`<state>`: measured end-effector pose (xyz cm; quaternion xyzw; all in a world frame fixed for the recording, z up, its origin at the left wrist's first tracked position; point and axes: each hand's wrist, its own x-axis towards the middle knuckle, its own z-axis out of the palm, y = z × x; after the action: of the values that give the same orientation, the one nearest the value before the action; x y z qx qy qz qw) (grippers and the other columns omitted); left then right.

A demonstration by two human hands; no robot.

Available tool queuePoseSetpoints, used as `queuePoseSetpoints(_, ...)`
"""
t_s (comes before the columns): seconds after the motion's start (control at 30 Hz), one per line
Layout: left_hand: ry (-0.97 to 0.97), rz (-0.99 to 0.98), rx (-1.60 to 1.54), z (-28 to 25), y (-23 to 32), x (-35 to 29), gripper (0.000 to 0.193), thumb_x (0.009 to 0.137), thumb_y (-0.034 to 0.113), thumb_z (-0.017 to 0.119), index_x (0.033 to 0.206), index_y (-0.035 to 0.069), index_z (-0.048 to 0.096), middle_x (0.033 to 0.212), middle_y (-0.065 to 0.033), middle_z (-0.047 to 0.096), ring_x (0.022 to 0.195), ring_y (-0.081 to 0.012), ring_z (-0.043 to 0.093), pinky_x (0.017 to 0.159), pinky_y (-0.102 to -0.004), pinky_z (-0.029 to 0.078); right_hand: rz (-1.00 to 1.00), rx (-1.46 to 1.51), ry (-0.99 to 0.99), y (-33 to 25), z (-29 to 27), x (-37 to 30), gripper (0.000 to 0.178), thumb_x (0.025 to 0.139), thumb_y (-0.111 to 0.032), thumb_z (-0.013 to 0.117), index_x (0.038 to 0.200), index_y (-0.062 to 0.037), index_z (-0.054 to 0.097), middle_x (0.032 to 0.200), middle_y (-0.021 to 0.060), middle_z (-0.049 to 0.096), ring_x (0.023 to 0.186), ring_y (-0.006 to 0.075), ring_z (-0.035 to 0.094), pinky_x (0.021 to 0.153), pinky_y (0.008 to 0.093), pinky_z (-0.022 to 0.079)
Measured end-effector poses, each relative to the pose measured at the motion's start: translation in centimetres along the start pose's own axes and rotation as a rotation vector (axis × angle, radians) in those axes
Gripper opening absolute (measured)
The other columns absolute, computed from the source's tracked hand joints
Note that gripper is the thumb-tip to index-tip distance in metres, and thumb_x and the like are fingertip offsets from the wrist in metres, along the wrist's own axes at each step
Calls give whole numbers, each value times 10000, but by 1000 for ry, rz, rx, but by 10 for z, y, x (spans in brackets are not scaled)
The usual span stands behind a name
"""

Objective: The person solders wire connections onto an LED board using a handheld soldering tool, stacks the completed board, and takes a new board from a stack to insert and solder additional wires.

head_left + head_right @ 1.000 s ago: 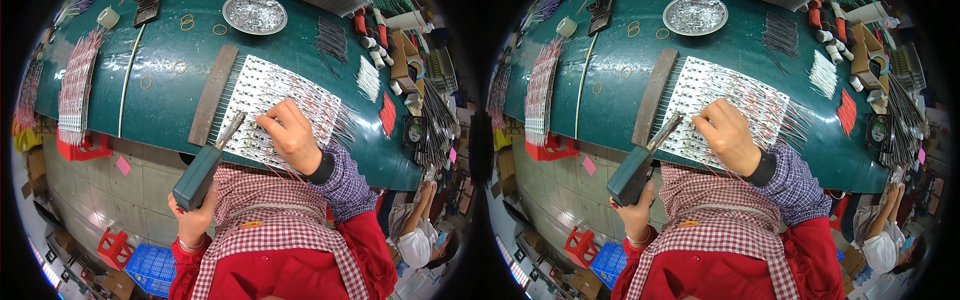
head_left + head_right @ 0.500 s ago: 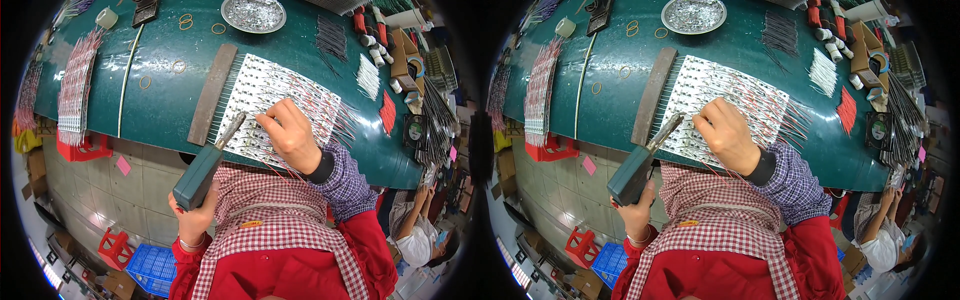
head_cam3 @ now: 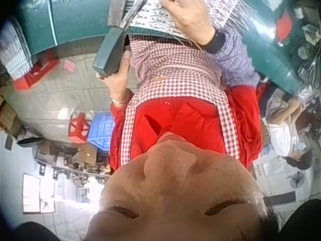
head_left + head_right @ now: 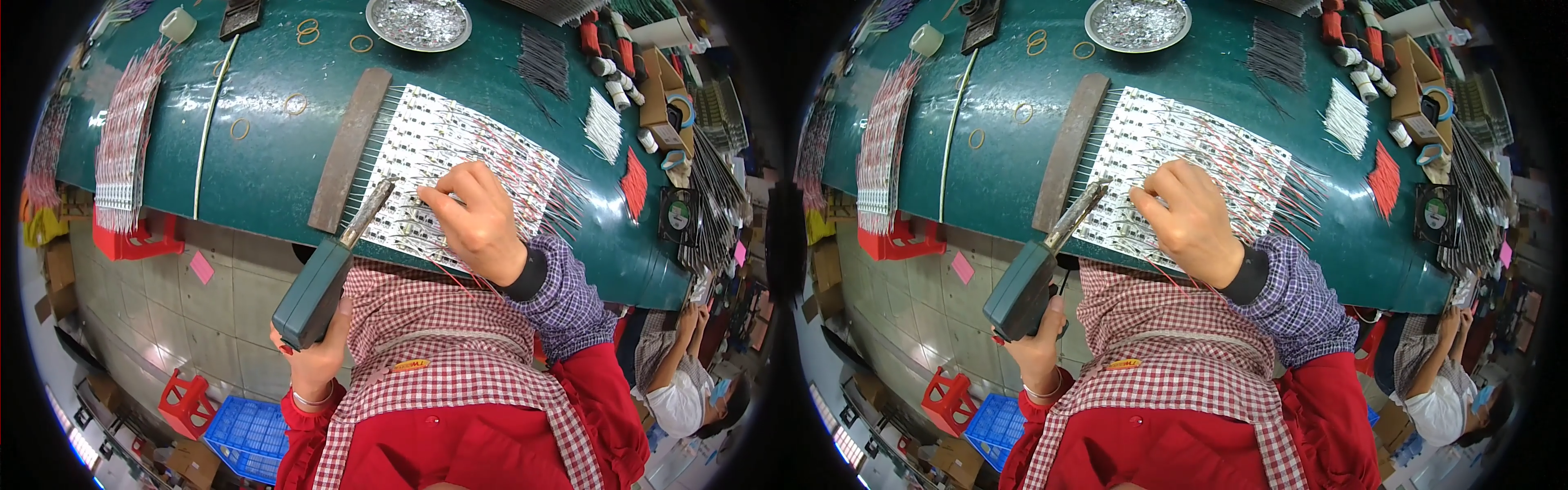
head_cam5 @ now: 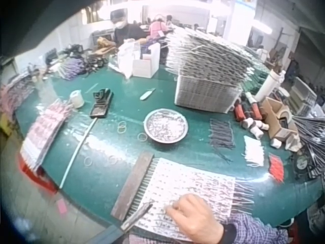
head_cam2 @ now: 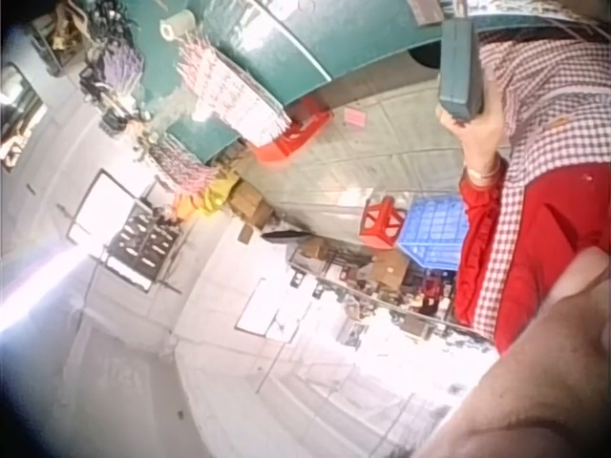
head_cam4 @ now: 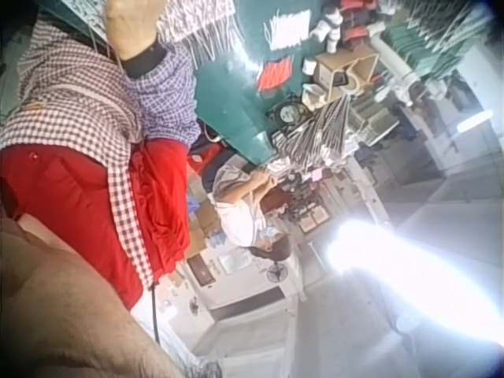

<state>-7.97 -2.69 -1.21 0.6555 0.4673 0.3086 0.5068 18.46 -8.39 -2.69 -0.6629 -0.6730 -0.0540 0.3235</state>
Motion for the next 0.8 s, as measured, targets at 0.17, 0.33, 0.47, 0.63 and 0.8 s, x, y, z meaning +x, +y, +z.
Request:
queuePoseSetpoints(0.17,-21,-1,41,-5,-3,-5,213,772,29,832,967,-7,754,801,-75,732,615,-153,642,582,-281,493,-3,23,-11,-3,5,-3,251,728,-29,665,978,-31,689,834,66,556,847,254,573,722,381,467)
queuePoseSetpoints(0.33,-26,20,85,-7,-7,-11,224,760,25,840,967,17,756,834,-59,719,611,-158,622,587,-280,480,-12,5,-47,-2,5,-4,219,741,-45,664,960,-39,682,835,63,555,850,246,572,735,379,463)
queuePoseSetpoints(0.47,-49,108,173,-6,-6,-8,209,758,-3,818,951,5,739,841,-69,697,617,-153,613,578,-279,475,-17,-17,-56,-3,5,-4,210,745,-52,659,953,-42,679,840,63,556,854,246,572,740,377,464)
queuePoseSetpoints(0.63,-110,39,22,-6,1,-2,169,767,-45,767,922,-30,702,814,-83,664,630,-147,613,565,-274,465,-19,-25,-60,-3,6,-4,212,739,-46,658,950,-33,677,835,67,550,848,248,567,735,373,462)
queuePoseSetpoints(0.8,-129,43,28,-6,3,0,169,773,-37,763,931,-34,701,813,-84,668,624,-150,615,571,-275,472,-22,-19,-61,-3,5,-4,206,733,-35,656,938,-23,673,824,69,539,832,248,557,721,374,456)
